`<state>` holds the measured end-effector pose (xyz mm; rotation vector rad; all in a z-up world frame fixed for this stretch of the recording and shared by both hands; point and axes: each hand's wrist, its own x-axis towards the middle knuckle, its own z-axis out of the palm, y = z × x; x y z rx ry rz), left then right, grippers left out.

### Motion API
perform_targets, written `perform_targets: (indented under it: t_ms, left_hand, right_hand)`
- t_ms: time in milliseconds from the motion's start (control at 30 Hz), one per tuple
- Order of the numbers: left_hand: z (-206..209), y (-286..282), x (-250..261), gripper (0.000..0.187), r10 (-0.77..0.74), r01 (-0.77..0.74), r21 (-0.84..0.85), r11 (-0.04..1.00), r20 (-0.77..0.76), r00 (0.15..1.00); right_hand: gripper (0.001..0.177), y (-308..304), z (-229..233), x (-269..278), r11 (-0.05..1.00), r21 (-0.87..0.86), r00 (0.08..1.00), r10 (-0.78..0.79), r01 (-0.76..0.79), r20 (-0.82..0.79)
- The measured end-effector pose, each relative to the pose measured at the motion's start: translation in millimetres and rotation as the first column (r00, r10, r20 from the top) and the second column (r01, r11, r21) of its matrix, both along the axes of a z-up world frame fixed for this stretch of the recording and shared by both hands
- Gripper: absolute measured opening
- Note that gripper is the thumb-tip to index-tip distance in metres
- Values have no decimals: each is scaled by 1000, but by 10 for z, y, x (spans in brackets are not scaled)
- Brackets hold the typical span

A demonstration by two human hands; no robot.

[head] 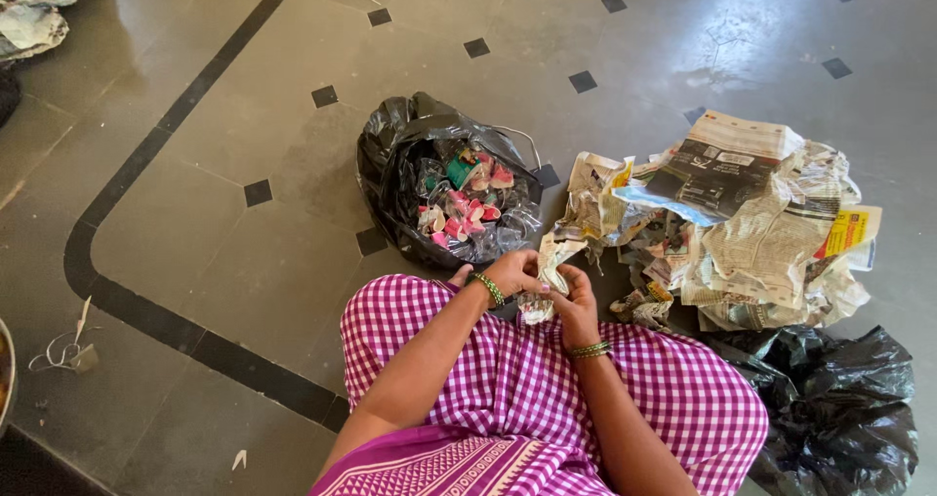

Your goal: The person sits on the floor and sorts items from a black plastic bag into separate piles. They handle newspapers, plastic bottles, and small plastic containers, placing each item into a corresponding pile on the floor.

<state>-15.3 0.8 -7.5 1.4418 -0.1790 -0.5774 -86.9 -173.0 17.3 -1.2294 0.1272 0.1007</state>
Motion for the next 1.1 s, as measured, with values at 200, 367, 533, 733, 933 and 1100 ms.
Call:
perform_targets:
  t_ms: [200, 367, 533, 733, 933, 1100]
  left_hand:
    - [-100, 79, -20, 38, 56, -51, 87, 995, -60, 997]
    - [-460, 89, 18, 35, 101, -100, 17, 995, -92, 991]
    - [-677, 42, 35, 35, 151, -151, 3, 989, 21, 988]
    - [-644, 13, 103, 29, 232, -262, -131, 956, -207, 950]
    - [-605, -72, -32, 22, 245, -276, -322, 906, -133, 960]
    - [-624, -210, -65, 20, 294, -319, -412, 853, -124, 948]
  right_hand:
    - [66, -87, -234, -79, 961, 272, 999, 44, -36, -22]
    - [66, -135, -384, -155, 879, 469, 993, 113, -88, -26]
    - [66, -116, -334, -220, 943, 327, 996, 79, -62, -37]
    - [70, -30, -134, -141, 988, -142, 985, -75, 53, -158]
    - [64, -69, -72, -25, 982, -187, 999, -6, -3, -47]
    - [60, -163, -222, -34, 998, -52, 999, -29, 26, -44]
